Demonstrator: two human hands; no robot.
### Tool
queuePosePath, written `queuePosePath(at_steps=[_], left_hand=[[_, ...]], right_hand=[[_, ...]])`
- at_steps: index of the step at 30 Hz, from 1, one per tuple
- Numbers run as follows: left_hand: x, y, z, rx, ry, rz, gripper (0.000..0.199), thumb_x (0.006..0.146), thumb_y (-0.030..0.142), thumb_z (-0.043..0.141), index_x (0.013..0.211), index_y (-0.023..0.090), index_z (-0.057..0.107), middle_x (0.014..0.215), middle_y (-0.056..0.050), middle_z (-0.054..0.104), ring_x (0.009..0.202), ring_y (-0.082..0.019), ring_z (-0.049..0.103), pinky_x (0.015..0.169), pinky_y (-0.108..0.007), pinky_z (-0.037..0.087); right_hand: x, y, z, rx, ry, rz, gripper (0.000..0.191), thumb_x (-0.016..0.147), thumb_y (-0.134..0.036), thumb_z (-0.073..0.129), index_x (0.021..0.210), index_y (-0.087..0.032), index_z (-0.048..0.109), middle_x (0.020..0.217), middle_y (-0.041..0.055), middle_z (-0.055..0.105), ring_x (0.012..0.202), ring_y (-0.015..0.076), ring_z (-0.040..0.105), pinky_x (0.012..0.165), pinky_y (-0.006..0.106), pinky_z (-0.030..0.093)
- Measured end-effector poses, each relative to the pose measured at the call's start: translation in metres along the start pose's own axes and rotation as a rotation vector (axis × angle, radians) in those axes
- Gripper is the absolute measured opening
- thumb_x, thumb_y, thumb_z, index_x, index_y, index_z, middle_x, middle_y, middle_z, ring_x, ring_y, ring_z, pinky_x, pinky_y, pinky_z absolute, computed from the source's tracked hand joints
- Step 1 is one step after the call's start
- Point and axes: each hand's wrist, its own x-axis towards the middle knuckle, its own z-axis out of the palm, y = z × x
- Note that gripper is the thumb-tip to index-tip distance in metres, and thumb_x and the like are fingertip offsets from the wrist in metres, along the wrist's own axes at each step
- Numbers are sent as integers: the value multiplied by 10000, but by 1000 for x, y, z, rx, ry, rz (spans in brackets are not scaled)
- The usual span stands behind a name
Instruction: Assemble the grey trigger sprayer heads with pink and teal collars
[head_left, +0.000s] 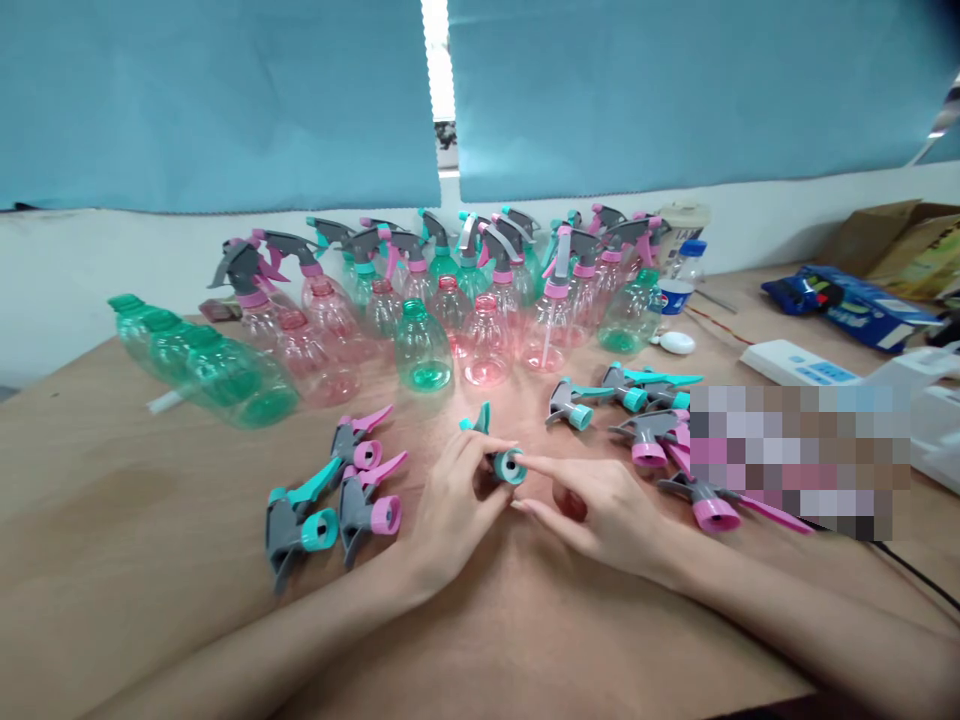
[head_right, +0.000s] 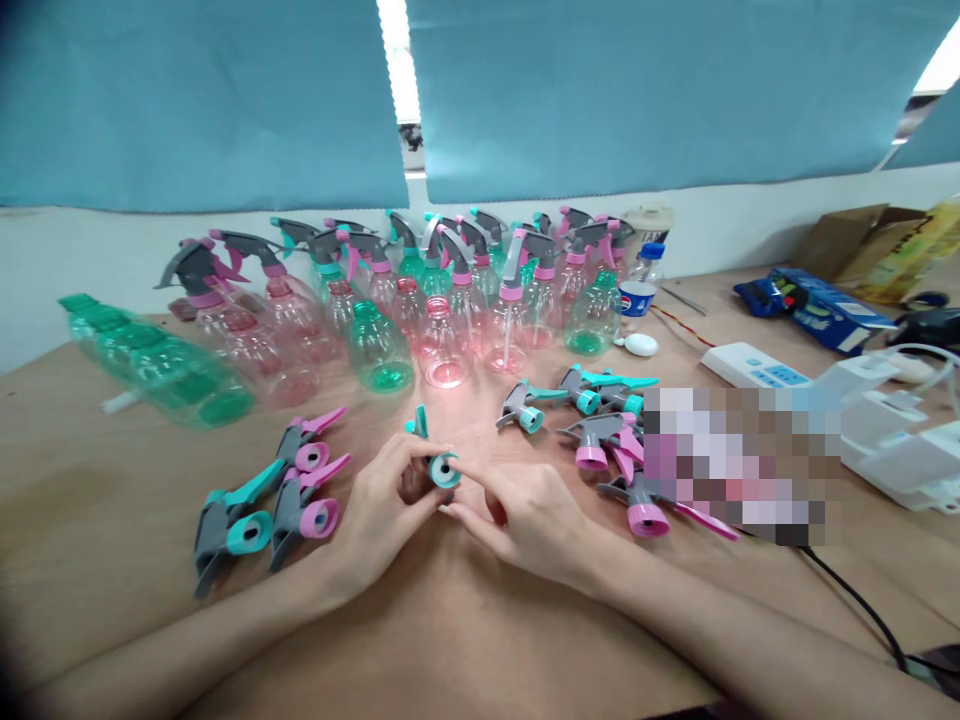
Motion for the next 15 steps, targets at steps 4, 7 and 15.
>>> queuePosePath(at_steps=[4, 7, 15], left_hand=[[0, 1, 1, -9, 18, 10, 190, 799, 91, 602, 952, 199, 568, 902, -19, 597, 797, -171, 559, 685, -285, 450], [0, 0, 2, -19, 24, 55, 197, 803, 82, 606, 961, 193, 568, 904, -19, 597, 815, -171, 559, 703, -287, 452], [-2, -5, 4, -14, -12, 123, 210, 831, 113, 619, 1019, 190, 563, 873, -14, 606, 804, -166, 556, 666, -270, 449]], right_hand=[[-3, -3, 3, -24, 14, -3, 344, 893, -304, 531, 1192, -140, 574, 557, -29, 596, 454, 111, 511, 489, 239, 384], [-3, -4, 3, -38, 20, 18, 346, 898, -324, 527, 1183, -137, 584, 553, -24, 598, 449, 113, 512, 483, 241, 374], [-2, -5, 1, 95, 9, 107, 339, 902, -335, 519, 1153, -122, 598, 527, -37, 548, 431, 101, 483, 470, 218, 398]])
